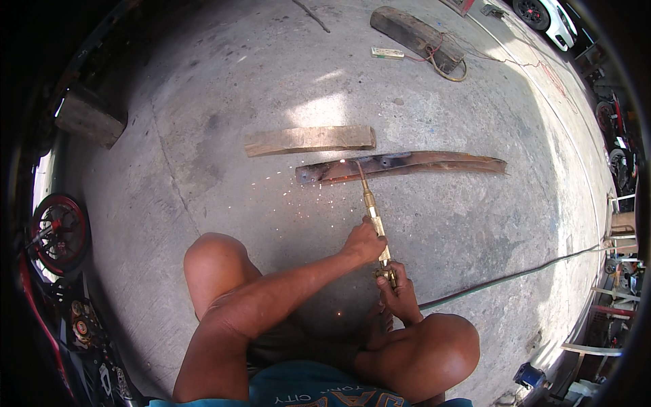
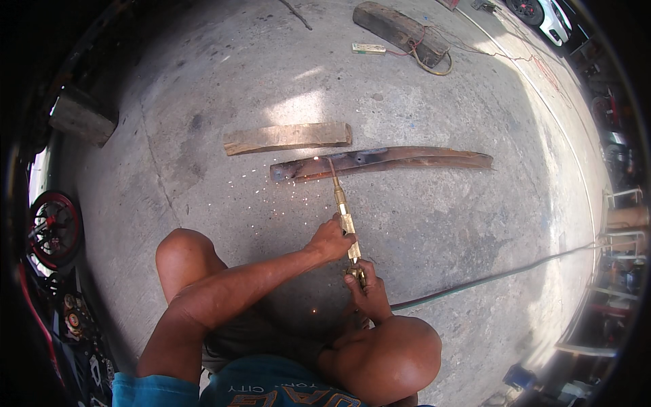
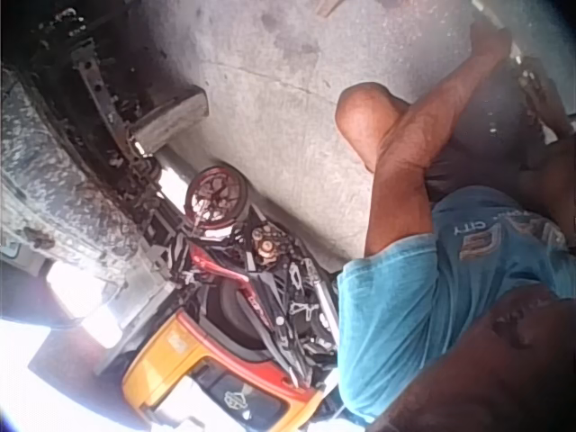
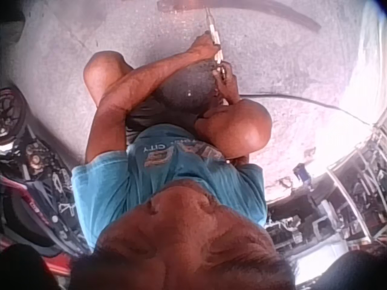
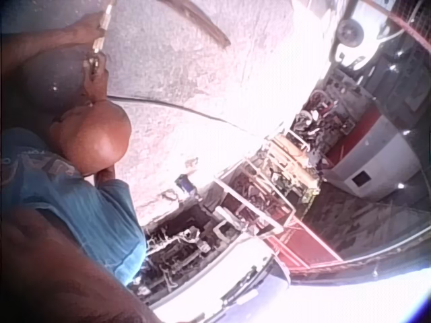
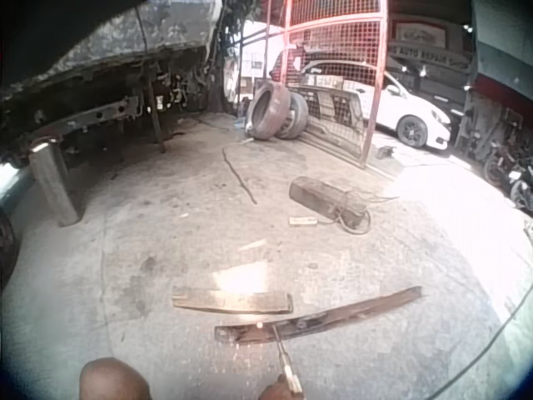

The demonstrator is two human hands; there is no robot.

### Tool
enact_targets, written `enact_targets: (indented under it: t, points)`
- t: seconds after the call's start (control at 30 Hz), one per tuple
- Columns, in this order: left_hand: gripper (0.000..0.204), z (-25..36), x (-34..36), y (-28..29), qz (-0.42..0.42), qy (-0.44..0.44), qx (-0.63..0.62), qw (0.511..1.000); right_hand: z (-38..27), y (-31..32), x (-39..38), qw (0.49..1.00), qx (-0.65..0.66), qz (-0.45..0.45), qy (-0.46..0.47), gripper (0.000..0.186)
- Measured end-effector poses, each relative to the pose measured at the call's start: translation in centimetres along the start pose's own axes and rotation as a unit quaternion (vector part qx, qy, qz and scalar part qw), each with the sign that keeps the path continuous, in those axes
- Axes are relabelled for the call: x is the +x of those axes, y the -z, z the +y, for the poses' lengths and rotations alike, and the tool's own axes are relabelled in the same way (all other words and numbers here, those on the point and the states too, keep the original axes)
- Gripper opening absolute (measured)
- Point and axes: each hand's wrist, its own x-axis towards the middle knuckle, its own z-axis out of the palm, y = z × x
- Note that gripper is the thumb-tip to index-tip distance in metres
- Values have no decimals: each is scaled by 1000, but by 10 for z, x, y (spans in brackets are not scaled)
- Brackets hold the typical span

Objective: The person uses a handheld welding torch to weld a curved metal bar resting on the concrete floor. The person holds the torch steadily and moves it along the seam of the metal piece, producing sparks and molten metal.

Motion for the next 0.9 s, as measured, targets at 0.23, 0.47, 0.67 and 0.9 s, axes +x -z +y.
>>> enact_targets:
  t: [0.23,0.47,0.67,0.9]
  points:
    - [63,-4,2,0,-1,-2,8,1000,3,-1,1,1000,8,0,-7,33]
    - [67,-2,0,1,-3,-9,7,1000,4,-1,1,1000,13,-3,-6,33]
    - [64,5,-4,3,-5,13,8,1000,7,0,0,1000,17,-5,-12,34]
    - [64,3,-2,0,-3,0,19,1000,8,2,-1,999,16,2,-40,37]
